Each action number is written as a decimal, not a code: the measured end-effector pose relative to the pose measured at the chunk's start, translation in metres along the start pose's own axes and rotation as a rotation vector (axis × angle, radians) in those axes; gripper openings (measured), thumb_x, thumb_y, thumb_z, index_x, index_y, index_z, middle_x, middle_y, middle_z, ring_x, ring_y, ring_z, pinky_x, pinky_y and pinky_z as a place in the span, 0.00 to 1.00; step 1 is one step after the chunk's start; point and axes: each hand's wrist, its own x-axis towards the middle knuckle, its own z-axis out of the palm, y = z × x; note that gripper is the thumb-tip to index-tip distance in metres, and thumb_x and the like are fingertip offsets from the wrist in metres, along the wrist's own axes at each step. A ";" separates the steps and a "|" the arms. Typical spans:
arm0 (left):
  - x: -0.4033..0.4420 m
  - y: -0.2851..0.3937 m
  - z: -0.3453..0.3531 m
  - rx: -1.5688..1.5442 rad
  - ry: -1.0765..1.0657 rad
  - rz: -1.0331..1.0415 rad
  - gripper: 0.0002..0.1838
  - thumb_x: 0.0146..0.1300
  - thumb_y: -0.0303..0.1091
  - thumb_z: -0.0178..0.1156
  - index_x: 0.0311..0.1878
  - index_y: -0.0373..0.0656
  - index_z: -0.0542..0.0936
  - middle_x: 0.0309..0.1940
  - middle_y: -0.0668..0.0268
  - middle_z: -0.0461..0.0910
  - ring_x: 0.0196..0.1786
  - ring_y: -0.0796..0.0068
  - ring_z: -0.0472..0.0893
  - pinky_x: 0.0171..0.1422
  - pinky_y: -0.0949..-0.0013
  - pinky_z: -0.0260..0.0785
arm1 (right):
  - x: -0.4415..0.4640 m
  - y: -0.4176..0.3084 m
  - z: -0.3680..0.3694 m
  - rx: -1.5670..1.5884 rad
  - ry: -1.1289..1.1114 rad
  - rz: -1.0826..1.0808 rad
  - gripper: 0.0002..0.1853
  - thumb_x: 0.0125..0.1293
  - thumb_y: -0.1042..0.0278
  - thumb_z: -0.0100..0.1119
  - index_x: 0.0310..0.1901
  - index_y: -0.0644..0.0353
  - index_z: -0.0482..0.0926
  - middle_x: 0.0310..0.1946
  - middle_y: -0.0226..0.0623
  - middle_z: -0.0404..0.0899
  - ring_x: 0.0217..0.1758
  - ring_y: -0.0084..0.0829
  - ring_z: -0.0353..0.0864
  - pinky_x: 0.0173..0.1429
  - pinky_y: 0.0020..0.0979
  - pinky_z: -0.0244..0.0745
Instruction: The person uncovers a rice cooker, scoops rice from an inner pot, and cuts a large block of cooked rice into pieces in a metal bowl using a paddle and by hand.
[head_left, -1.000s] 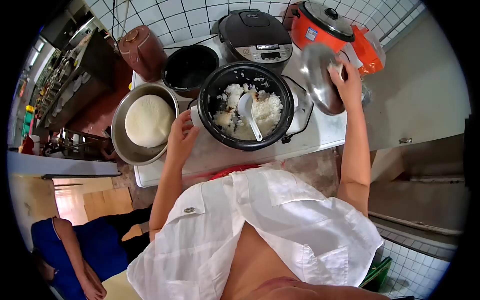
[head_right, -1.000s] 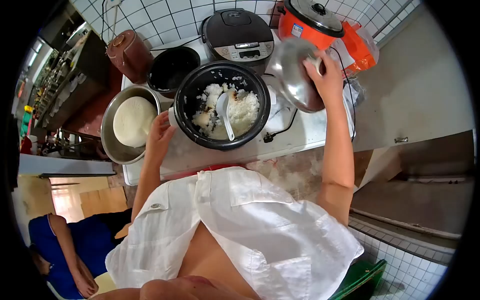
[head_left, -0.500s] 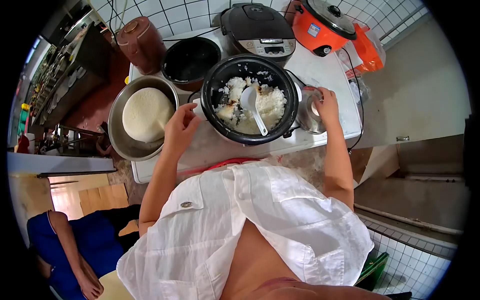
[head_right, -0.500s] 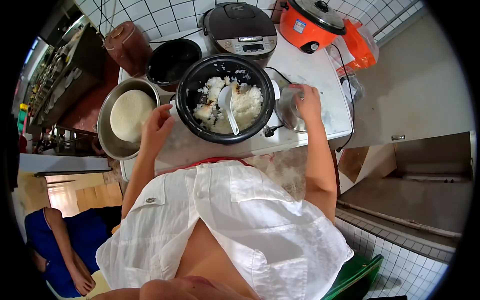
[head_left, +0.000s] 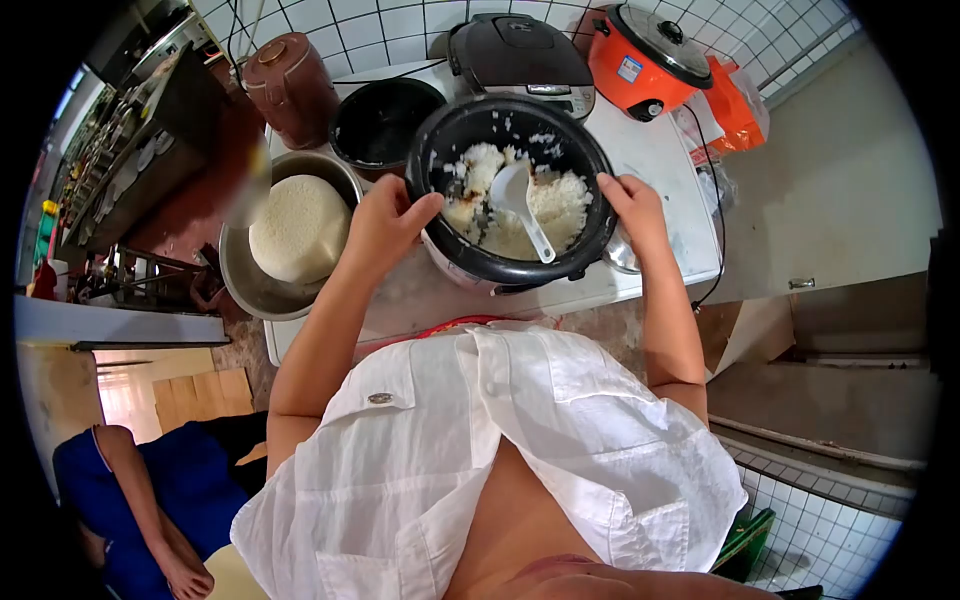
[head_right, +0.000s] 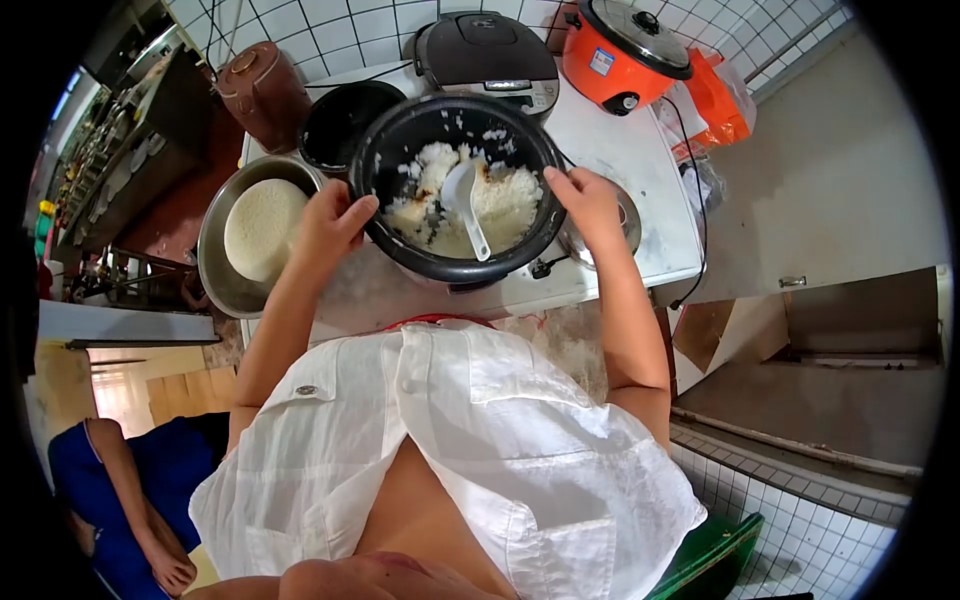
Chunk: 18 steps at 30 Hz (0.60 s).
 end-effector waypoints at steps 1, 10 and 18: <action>0.000 0.004 0.001 0.034 0.046 0.073 0.18 0.56 0.41 0.66 0.37 0.36 0.73 0.27 0.66 0.75 0.31 0.80 0.75 0.32 0.76 0.67 | -0.003 -0.010 -0.007 0.046 0.019 0.034 0.23 0.59 0.51 0.62 0.22 0.67 0.74 0.17 0.28 0.67 0.24 0.18 0.63 0.28 0.26 0.59; -0.045 0.076 -0.059 -0.951 0.310 0.361 0.18 0.45 0.22 0.53 0.45 0.36 0.73 0.37 0.60 0.78 0.41 0.67 0.79 0.49 0.68 0.72 | -0.049 -0.111 0.020 0.355 -0.239 -0.445 0.14 0.65 0.60 0.58 0.30 0.60 0.68 0.23 0.25 0.66 0.27 0.17 0.61 0.31 0.22 0.62; -0.138 0.026 -0.147 -0.803 0.766 0.479 0.25 0.48 0.25 0.51 0.54 0.34 0.71 0.49 0.54 0.75 0.54 0.59 0.75 0.60 0.62 0.68 | -0.073 -0.050 0.063 -0.414 -0.428 -1.053 0.19 0.53 0.58 0.64 0.42 0.61 0.75 0.33 0.41 0.76 0.38 0.41 0.78 0.41 0.37 0.73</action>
